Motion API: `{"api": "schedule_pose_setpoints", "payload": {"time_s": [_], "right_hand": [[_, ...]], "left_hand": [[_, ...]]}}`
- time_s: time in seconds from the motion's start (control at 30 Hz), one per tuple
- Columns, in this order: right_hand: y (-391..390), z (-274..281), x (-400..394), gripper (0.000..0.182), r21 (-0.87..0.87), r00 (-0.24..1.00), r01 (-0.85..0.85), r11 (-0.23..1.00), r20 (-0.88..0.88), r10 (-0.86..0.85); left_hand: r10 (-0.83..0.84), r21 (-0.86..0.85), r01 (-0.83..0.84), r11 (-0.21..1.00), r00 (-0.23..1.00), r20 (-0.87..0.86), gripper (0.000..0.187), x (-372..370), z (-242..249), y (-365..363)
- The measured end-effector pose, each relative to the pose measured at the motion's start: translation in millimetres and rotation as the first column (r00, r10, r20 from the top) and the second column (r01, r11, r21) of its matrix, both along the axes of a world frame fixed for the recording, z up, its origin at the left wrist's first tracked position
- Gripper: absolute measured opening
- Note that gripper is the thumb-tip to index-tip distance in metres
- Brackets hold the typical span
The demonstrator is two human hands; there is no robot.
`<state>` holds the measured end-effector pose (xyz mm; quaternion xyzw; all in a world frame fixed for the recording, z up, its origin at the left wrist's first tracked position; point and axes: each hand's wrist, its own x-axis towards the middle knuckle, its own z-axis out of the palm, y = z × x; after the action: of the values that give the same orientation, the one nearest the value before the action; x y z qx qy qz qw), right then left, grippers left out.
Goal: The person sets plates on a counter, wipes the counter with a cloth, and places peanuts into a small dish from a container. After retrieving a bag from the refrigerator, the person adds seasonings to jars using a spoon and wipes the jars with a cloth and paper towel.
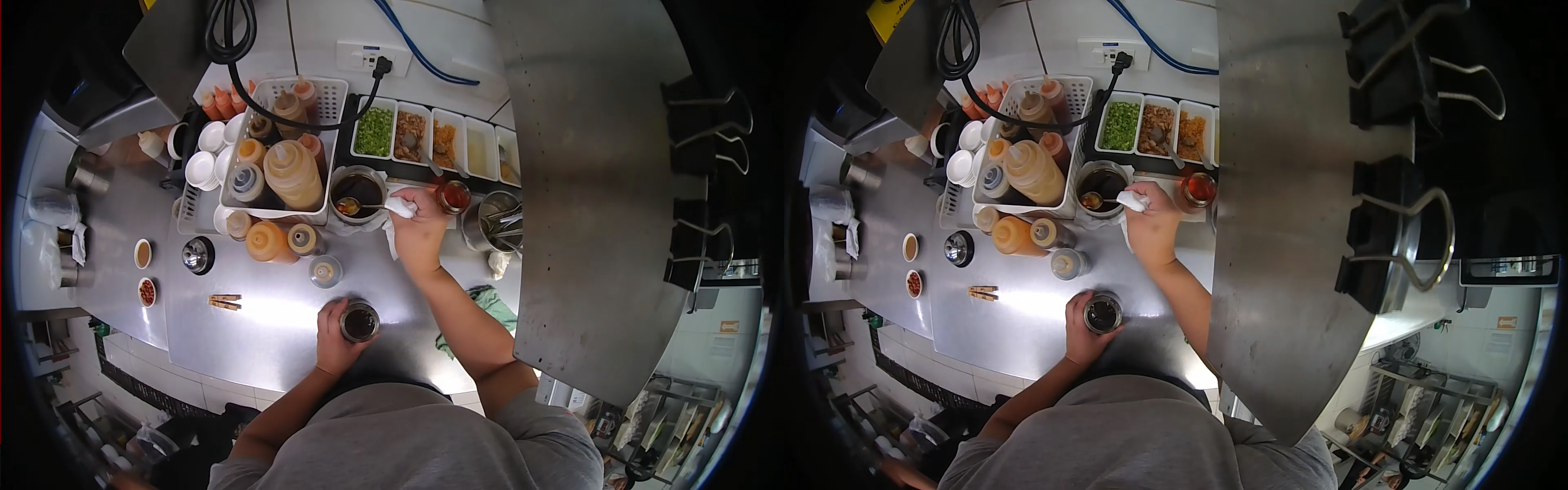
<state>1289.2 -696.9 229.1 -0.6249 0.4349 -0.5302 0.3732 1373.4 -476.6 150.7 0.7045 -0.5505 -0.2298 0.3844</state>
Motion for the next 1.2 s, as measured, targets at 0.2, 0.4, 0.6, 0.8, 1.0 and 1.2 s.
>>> {"api": "schedule_pose_setpoints", "payload": {"time_s": [0.2,0.4,0.6,0.8,1.0,1.2], "right_hand": [[-5,-4,1,0.013,0.020,0.992,0.116,0.993,-0.045,-0.115],[-22,-27,-10,0.019,0.628,0.896,0.057,0.776,0.311,-0.317],[-15,21,-56,0.019,0.642,0.773,-0.045,0.766,0.507,-0.380],[-2,29,-180,0.021,0.441,0.684,-0.071,0.895,0.675,-0.278],[-5,37,-230,0.022,0.403,0.900,0.374,0.836,0.062,-0.432],[-7,30,-211,0.024,-0.032,0.656,0.616,0.787,-0.532,-0.535]], "left_hand": [[0.004,-0.009,-0.003,1.000,1.000,0.024,0.088,1,3,0],[0.001,-0.004,-0.001,1.000,1.000,0.004,0.091,1,3,1],[0.004,-0.023,-0.003,1.000,1.000,0.011,0.089,0,2,1],[0.022,-0.030,-0.022,0.999,1.000,-0.003,0.088,-1,4,1],[0.015,-0.049,-0.016,0.999,1.000,-0.015,0.087,1,3,3],[0.014,-0.066,-0.016,0.998,0.999,-0.029,0.087,1,0,5]]}}
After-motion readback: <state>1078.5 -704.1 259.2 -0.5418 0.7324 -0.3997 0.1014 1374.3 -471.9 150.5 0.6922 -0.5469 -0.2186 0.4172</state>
